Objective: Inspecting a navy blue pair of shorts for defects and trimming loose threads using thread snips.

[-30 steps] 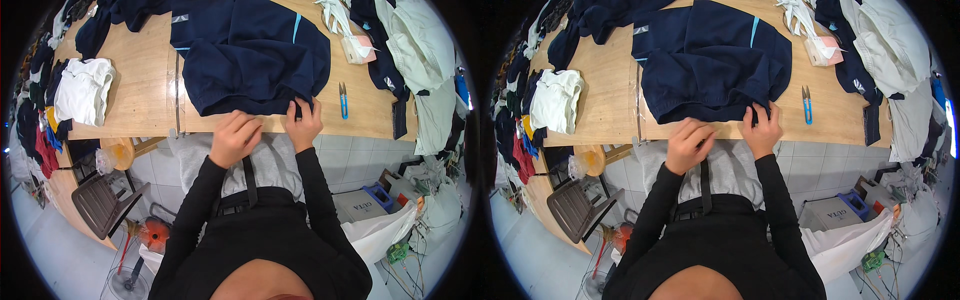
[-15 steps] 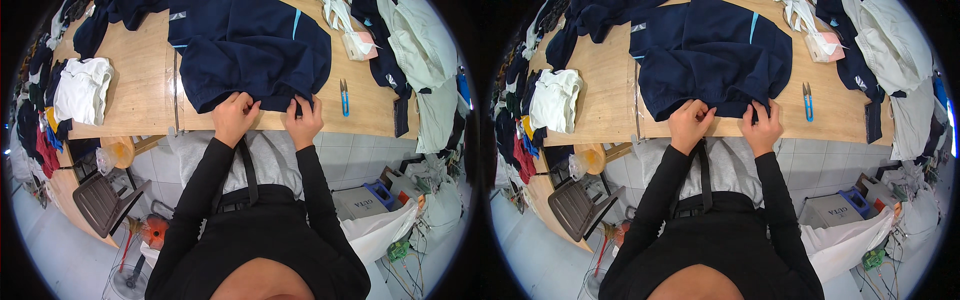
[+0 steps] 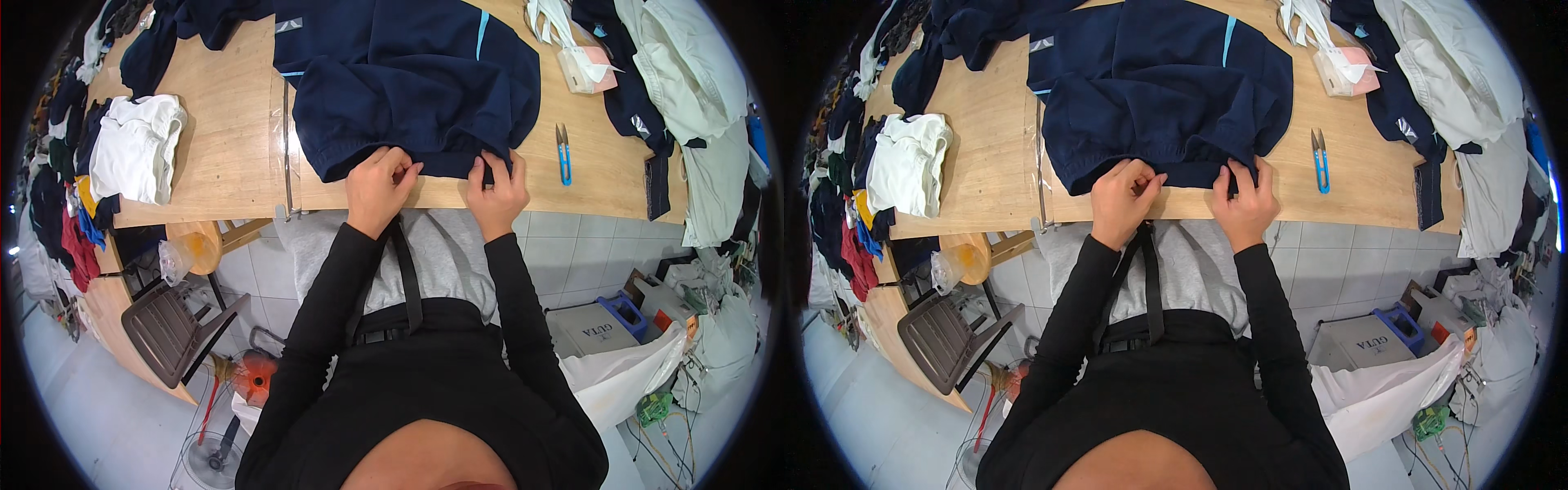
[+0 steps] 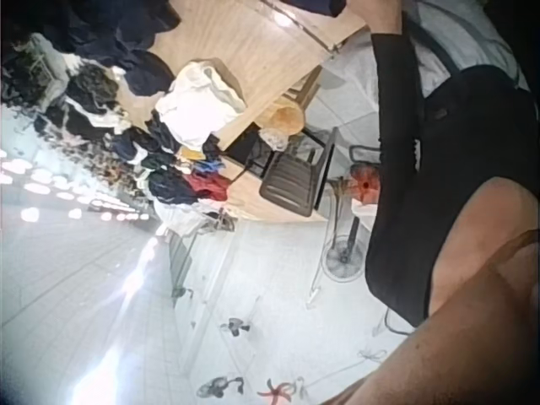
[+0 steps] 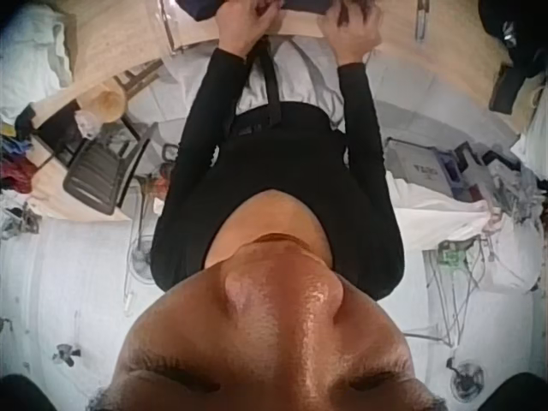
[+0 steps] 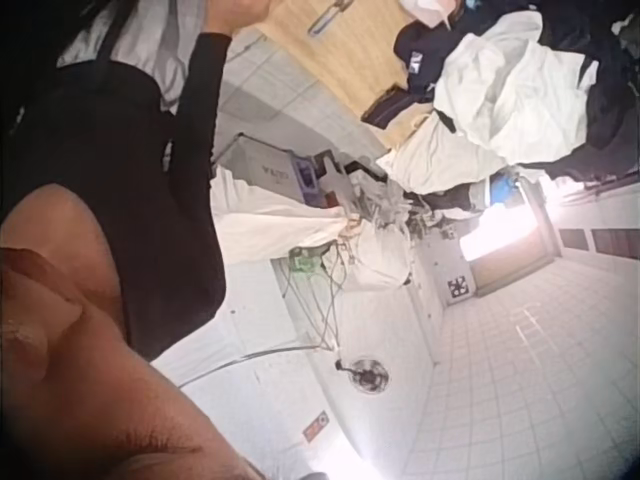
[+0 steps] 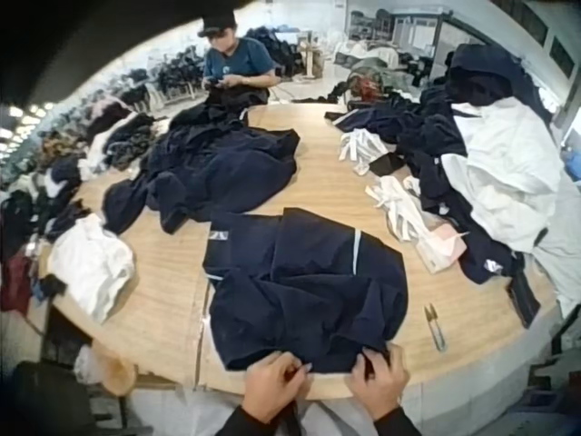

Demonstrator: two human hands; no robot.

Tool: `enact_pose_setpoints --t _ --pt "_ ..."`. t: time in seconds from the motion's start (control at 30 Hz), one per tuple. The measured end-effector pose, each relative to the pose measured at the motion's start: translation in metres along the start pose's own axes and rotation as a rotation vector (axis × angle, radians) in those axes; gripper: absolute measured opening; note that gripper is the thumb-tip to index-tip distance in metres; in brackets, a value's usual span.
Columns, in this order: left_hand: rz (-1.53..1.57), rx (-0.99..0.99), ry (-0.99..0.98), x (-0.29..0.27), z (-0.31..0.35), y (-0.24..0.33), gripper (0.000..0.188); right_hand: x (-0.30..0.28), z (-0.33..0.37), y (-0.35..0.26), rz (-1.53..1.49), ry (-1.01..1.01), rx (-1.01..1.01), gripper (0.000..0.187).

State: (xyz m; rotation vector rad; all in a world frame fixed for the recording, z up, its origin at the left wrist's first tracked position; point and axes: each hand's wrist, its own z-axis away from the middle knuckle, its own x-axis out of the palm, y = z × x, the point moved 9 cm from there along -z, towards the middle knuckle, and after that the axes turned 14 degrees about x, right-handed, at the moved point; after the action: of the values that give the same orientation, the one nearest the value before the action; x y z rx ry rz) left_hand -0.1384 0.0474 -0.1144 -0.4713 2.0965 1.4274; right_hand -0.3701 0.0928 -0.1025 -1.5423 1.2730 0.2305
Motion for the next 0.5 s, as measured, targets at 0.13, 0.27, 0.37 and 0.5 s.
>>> enact_pose_setpoints --t 0.13,0.27,0.37,0.5 --pt "0.206 0.110 -0.072 -0.015 0.009 0.018 0.007 -0.002 0.001 0.000 0.012 0.013 -0.017 0.018" --pt "0.229 0.111 0.011 -0.044 0.039 0.032 0.009 -0.004 0.000 0.000 0.013 0.010 -0.026 0.017" --pt "0.069 0.124 0.251 -0.082 0.059 0.023 0.014 -0.003 0.000 -0.002 0.000 0.007 -0.025 0.017" --pt "-0.207 -0.023 0.515 -0.118 0.063 -0.005 0.029 -0.001 -0.002 -0.006 -0.016 -0.006 -0.023 0.019"
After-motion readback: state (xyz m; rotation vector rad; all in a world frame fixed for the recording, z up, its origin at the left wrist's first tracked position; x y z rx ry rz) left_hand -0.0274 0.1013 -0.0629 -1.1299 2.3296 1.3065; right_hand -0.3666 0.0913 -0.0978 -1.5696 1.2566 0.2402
